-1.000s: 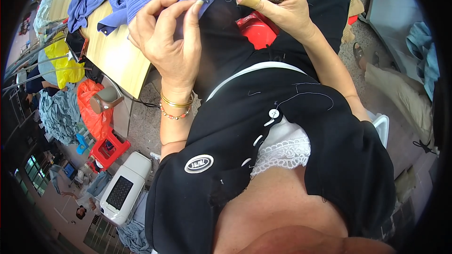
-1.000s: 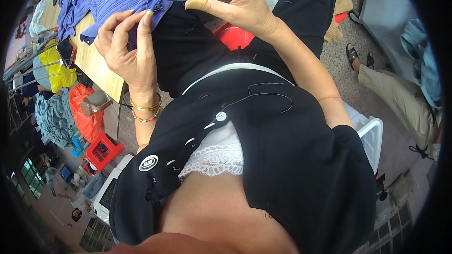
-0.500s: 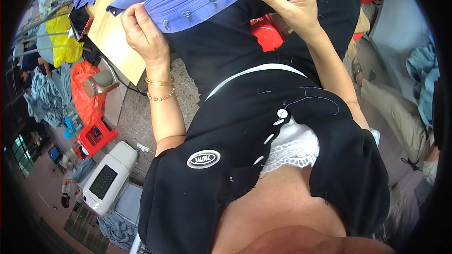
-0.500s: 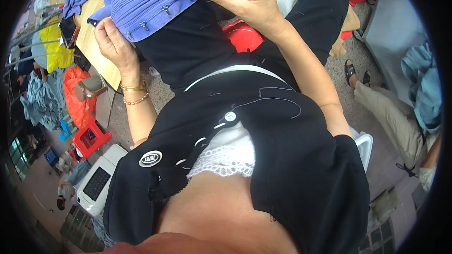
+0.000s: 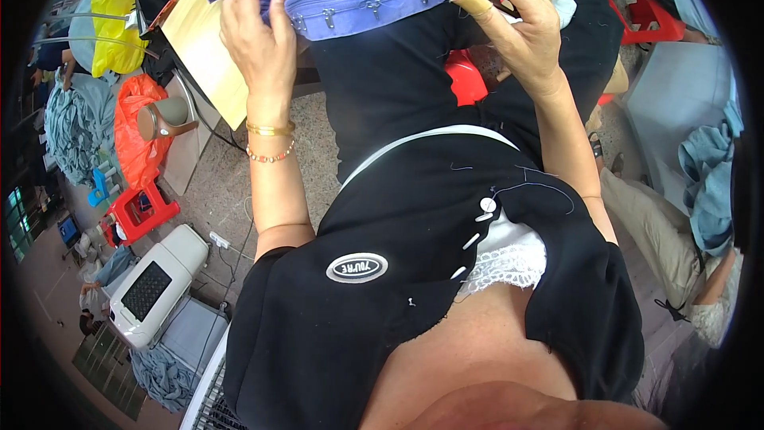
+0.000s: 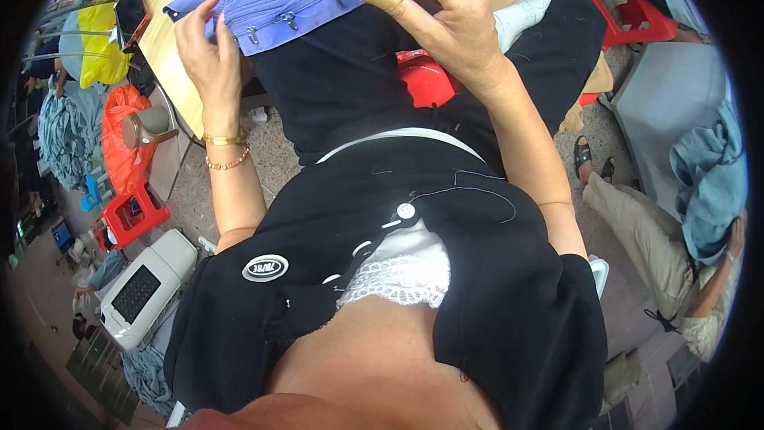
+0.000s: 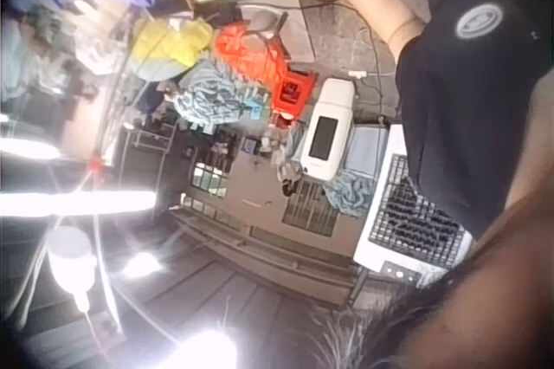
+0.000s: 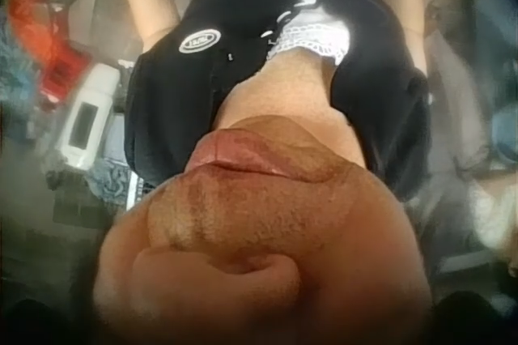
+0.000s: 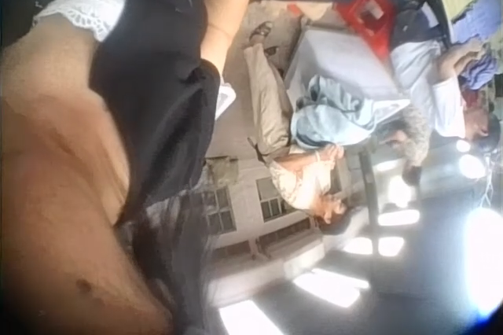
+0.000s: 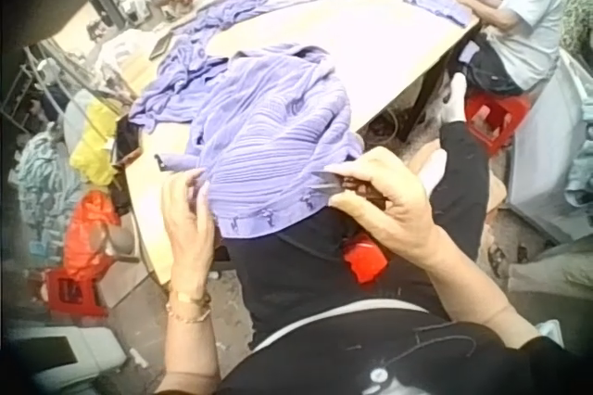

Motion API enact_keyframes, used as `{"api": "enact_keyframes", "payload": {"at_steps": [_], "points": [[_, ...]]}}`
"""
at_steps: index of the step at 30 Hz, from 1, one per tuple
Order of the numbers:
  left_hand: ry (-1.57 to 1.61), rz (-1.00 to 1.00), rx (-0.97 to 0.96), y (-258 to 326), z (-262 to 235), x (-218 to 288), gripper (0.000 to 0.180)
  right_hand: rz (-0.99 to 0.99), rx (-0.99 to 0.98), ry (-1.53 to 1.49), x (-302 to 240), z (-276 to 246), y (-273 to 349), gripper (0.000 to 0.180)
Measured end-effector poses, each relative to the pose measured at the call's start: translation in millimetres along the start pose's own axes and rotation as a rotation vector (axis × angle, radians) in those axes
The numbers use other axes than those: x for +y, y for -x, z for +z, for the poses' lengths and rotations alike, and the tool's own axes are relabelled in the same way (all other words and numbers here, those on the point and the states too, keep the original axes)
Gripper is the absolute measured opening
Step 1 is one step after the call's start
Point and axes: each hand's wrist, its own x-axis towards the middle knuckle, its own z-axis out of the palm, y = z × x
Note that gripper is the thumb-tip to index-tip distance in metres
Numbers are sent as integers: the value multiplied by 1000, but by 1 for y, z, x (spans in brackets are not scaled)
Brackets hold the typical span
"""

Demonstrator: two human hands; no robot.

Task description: Trimming loose threads from various shirts using small scissors.

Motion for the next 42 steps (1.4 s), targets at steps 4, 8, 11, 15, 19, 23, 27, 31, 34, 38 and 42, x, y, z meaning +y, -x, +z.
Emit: {"api": "enact_keyframes", "payload": {"at_steps": [4, 8, 11, 15, 19, 23, 27, 31, 34, 38, 42], "points": [[227, 10, 151, 2, -19, 42, 18, -180, -8, 91, 18, 0, 2, 34], [216, 168, 46, 3, -23, 74, 20, -143, -37, 90, 21, -2, 13, 34], [196, 183, 40, 4, -17, 78, 25, -109, -43, 80, 18, -2, 14, 34], [163, 197, 80, 2, -14, 78, 18, -176, -57, 85, 19, -4, 15, 35], [313, 110, 29, -1, -15, 82, 8, -118, -73, 44, 8, 1, 13, 36], [582, -23, -18, -2, -13, 83, 7, -237, -90, 152, -7, 3, -4, 30], [795, -141, -52, -4, -14, 85, 9, -290, -88, 288, -25, 4, -17, 30], [907, -209, -52, -4, -12, 88, 9, -314, -76, 323, -25, 7, -20, 31], [970, -270, -65, -4, -13, 88, 9, -334, -75, 296, -24, 10, -22, 30], [944, -264, -61, -5, -13, 88, 10, -337, -65, 292, -22, 15, -22, 30], [976, -268, -56, -4, -11, 88, 11, -583, 65, 296, 3, 28, -34, 28]]}}
